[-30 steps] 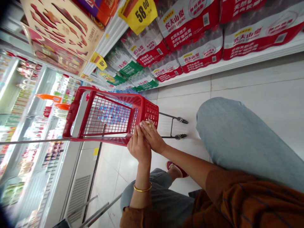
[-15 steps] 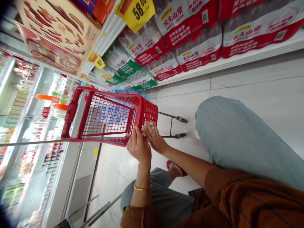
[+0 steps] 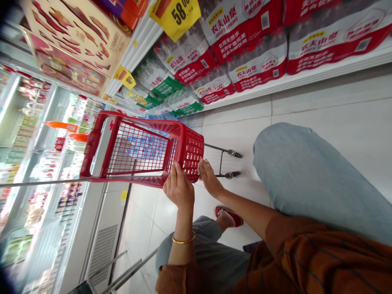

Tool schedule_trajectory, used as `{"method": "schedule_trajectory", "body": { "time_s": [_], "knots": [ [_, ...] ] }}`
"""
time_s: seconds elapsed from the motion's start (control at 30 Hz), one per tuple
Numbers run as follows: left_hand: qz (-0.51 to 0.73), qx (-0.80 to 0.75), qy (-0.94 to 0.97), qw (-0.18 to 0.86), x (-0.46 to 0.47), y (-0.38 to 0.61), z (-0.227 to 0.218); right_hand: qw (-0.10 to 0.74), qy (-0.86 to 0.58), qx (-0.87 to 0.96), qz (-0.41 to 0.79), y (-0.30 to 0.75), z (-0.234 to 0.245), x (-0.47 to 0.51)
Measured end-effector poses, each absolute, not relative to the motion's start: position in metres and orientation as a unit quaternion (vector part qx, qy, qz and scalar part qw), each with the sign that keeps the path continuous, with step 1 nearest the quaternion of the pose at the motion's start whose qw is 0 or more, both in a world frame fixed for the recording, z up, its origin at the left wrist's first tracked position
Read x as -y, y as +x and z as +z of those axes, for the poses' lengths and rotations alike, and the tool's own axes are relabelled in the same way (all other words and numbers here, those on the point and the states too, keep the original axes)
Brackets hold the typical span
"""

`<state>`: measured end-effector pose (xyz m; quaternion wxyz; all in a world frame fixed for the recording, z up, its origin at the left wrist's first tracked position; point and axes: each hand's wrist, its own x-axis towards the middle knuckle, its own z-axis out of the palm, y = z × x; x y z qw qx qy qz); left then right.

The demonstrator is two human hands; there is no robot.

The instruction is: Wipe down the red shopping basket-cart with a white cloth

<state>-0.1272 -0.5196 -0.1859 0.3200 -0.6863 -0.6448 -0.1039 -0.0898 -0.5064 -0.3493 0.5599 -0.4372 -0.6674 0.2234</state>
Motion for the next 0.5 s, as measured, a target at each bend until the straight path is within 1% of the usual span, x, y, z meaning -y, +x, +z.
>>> {"method": "schedule_trajectory", "body": {
  "time_s": [0.13, 0.37, 0.5],
  "knots": [
    [-0.111, 0.659, -0.682, 0.296, 0.521, -0.131, -0.189, 0.578, -0.446, 0.648, 0.217, -0.086, -0.332, 0.504],
    [-0.114, 0.678, -0.673, 0.273, 0.521, -0.129, -0.188, 0.616, -0.405, 0.646, 0.198, -0.072, -0.268, 0.482],
    [-0.127, 0.677, -0.675, 0.266, 0.521, -0.127, -0.185, 0.613, -0.38, 0.661, 0.209, -0.062, -0.241, 0.474]
  ]
}}
